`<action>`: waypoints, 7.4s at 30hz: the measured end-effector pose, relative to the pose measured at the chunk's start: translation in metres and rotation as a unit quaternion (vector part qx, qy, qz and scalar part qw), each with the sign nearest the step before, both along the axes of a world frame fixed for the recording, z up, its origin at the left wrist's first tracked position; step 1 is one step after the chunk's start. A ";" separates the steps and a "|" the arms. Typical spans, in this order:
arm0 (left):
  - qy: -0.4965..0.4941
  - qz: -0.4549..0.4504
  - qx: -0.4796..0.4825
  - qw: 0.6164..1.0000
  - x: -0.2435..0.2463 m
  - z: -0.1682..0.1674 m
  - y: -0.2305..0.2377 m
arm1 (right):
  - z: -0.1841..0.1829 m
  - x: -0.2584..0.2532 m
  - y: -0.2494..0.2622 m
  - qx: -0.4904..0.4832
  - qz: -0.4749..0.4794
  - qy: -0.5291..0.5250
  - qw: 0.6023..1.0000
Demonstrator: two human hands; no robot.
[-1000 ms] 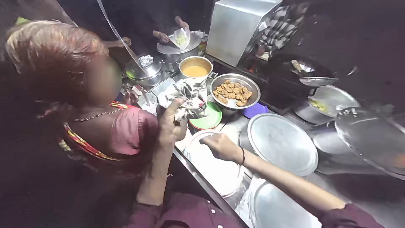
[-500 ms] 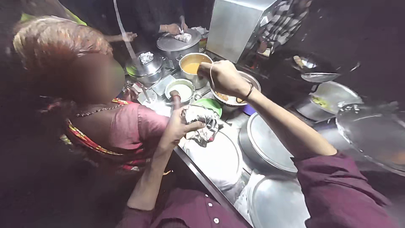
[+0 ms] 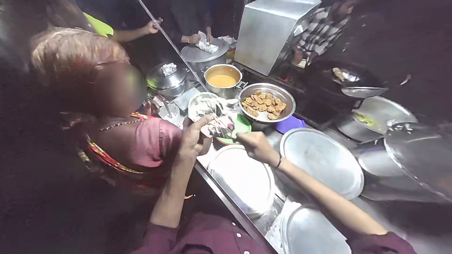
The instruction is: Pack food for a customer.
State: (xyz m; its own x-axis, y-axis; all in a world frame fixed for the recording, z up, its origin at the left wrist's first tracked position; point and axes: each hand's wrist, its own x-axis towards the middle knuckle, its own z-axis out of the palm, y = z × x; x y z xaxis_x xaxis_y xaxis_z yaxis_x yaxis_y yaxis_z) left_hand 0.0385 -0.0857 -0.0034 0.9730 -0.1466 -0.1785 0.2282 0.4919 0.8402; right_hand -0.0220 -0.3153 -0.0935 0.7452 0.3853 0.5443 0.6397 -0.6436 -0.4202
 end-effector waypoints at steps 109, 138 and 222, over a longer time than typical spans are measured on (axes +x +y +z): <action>-0.250 -0.359 0.516 0.736 -0.025 0.007 0.001 | 0.109 0.019 0.008 -0.230 0.043 0.116 0.965; -0.261 -0.383 0.300 0.833 -0.033 -0.024 0.020 | 0.056 0.026 -0.028 -0.154 0.014 0.110 0.982; 0.071 0.132 -0.178 0.973 -0.022 -0.037 -0.020 | 0.034 0.019 -0.018 0.145 0.133 0.087 0.977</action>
